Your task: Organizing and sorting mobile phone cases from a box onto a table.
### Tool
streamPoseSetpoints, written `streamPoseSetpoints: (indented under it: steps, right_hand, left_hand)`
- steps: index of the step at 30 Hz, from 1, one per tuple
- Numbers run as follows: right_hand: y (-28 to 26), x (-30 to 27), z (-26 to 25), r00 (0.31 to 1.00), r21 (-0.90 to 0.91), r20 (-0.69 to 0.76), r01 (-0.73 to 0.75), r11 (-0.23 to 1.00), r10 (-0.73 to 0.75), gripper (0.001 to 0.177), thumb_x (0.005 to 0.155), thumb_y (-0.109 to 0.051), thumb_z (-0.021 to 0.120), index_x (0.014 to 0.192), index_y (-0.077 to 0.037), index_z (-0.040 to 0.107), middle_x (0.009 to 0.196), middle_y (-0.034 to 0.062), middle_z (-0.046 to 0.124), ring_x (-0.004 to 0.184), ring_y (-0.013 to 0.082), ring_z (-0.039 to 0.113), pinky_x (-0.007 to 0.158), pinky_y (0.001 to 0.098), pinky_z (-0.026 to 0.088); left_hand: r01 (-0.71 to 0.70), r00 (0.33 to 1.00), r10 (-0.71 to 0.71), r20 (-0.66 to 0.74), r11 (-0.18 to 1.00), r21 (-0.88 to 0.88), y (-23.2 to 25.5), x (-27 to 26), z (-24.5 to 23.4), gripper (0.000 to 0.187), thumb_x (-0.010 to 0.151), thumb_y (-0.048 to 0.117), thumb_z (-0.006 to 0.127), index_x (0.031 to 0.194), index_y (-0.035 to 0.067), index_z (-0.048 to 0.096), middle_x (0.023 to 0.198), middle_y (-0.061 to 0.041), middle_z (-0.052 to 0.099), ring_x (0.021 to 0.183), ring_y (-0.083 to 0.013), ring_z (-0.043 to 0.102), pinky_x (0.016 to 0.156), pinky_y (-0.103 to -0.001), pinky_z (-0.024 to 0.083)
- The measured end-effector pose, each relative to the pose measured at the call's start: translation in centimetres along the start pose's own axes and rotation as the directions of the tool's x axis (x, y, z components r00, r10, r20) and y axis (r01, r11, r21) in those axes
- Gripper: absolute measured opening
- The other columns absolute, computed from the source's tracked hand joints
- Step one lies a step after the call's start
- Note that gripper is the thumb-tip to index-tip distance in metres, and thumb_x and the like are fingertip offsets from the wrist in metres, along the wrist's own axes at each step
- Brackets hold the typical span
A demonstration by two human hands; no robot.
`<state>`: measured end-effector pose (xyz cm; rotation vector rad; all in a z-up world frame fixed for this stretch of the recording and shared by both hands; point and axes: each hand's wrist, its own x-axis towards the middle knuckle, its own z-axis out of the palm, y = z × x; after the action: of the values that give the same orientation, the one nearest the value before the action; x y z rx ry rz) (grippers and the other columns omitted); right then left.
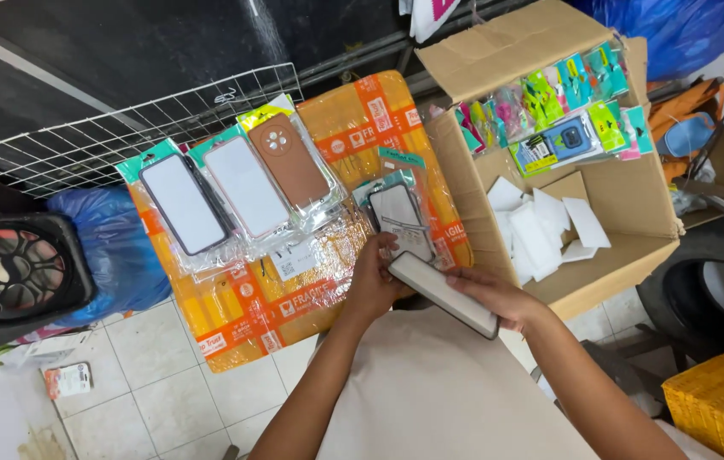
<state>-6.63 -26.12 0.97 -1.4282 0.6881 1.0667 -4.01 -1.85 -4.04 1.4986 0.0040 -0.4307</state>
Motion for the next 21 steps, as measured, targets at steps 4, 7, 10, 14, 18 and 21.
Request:
streamPoseSetpoints:
  steps: [4, 7, 10, 14, 18, 21]
  right_hand:
    - [2.0, 2.2, 0.5, 0.986, 0.105, -0.167, 0.008, 0.994, 0.01, 0.054, 0.093, -0.042, 0.063, 0.137, -0.01, 0.06, 0.115, 0.0048, 0.068, 0.097, 0.0124, 0.063, 0.075, 0.0308, 0.055]
    - [3.6, 4.1, 1.0, 0.982, 0.2, -0.182, 0.077, 0.977, -0.04, 0.05, 0.096, -0.04, 0.062, 0.133, -0.006, 0.06, 0.11, 0.0085, 0.067, 0.092, 0.0152, 0.063, 0.074, 0.0324, 0.055]
    - [3.5, 4.5, 1.8, 0.972, 0.169, -0.218, 0.128, 0.977, -0.09, 0.047, 0.097, -0.039, 0.062, 0.129, -0.005, 0.06, 0.108, 0.0093, 0.067, 0.092, 0.0158, 0.063, 0.074, 0.0324, 0.055]
    - [4.2, 5.7, 1.9, 0.946, 0.062, -0.261, 0.213, 0.975, -0.19, 0.047, 0.097, -0.037, 0.062, 0.128, -0.002, 0.059, 0.107, 0.0098, 0.068, 0.093, 0.0162, 0.063, 0.078, 0.0308, 0.054]
    - [4.0, 4.8, 2.7, 0.947, 0.08, -0.239, 0.238, 0.968, -0.213, 0.048, 0.097, -0.035, 0.063, 0.128, 0.001, 0.056, 0.11, 0.0089, 0.066, 0.095, 0.0158, 0.063, 0.081, 0.0313, 0.054]
    - [4.2, 5.3, 2.8, 0.929, 0.073, -0.283, 0.267, 0.961, -0.237, 0.047, 0.098, -0.034, 0.062, 0.129, 0.0, 0.055, 0.115, 0.0104, 0.066, 0.1, 0.0152, 0.064, 0.086, 0.0292, 0.053]
  left_hand:
    - [0.037, 0.999, -0.036, -0.016, 0.997, 0.067, -0.4, -0.7, -0.1, 0.065, 0.079, -0.011, 0.066, 0.137, 0.008, 0.043, 0.124, -0.009, 0.055, 0.087, -0.0146, 0.063, 0.074, -0.028, 0.056]
    - [0.099, 0.994, -0.097, -0.047, 0.994, 0.038, -0.7, -1.0, 0.2, 0.067, 0.081, -0.009, 0.065, 0.138, 0.009, 0.035, 0.125, -0.011, 0.053, 0.088, -0.016, 0.063, 0.076, -0.029, 0.056]
    - [0.115, 0.988, -0.13, -0.081, 0.978, -0.173, -5.0, -0.6, 0.2, 0.07, 0.084, -0.004, 0.063, 0.143, 0.011, 0.027, 0.128, -0.012, 0.053, 0.097, -0.0153, 0.062, 0.083, -0.029, 0.057]
    - [0.426, 0.852, -0.516, -0.086, 0.78, -0.457, -2.4, 0.1, -0.6, 0.051, 0.096, 0.025, 0.066, 0.138, 0.012, 0.04, 0.117, -0.008, 0.065, 0.095, -0.012, 0.067, 0.081, -0.028, 0.058]
    - [0.375, 0.889, -0.45, -0.08, 0.818, -0.436, -7.8, 0.6, -0.5, 0.04, 0.101, 0.029, 0.07, 0.124, -0.004, 0.065, 0.096, -0.01, 0.067, 0.08, -0.0155, 0.062, 0.073, -0.031, 0.054]
    - [0.446, 0.852, -0.52, -0.06, 0.781, -0.438, -7.2, 0.5, -0.8, 0.025, 0.098, 0.022, 0.067, 0.114, 0.003, 0.068, 0.092, -0.003, 0.071, 0.08, -0.0127, 0.067, 0.076, -0.03, 0.059]
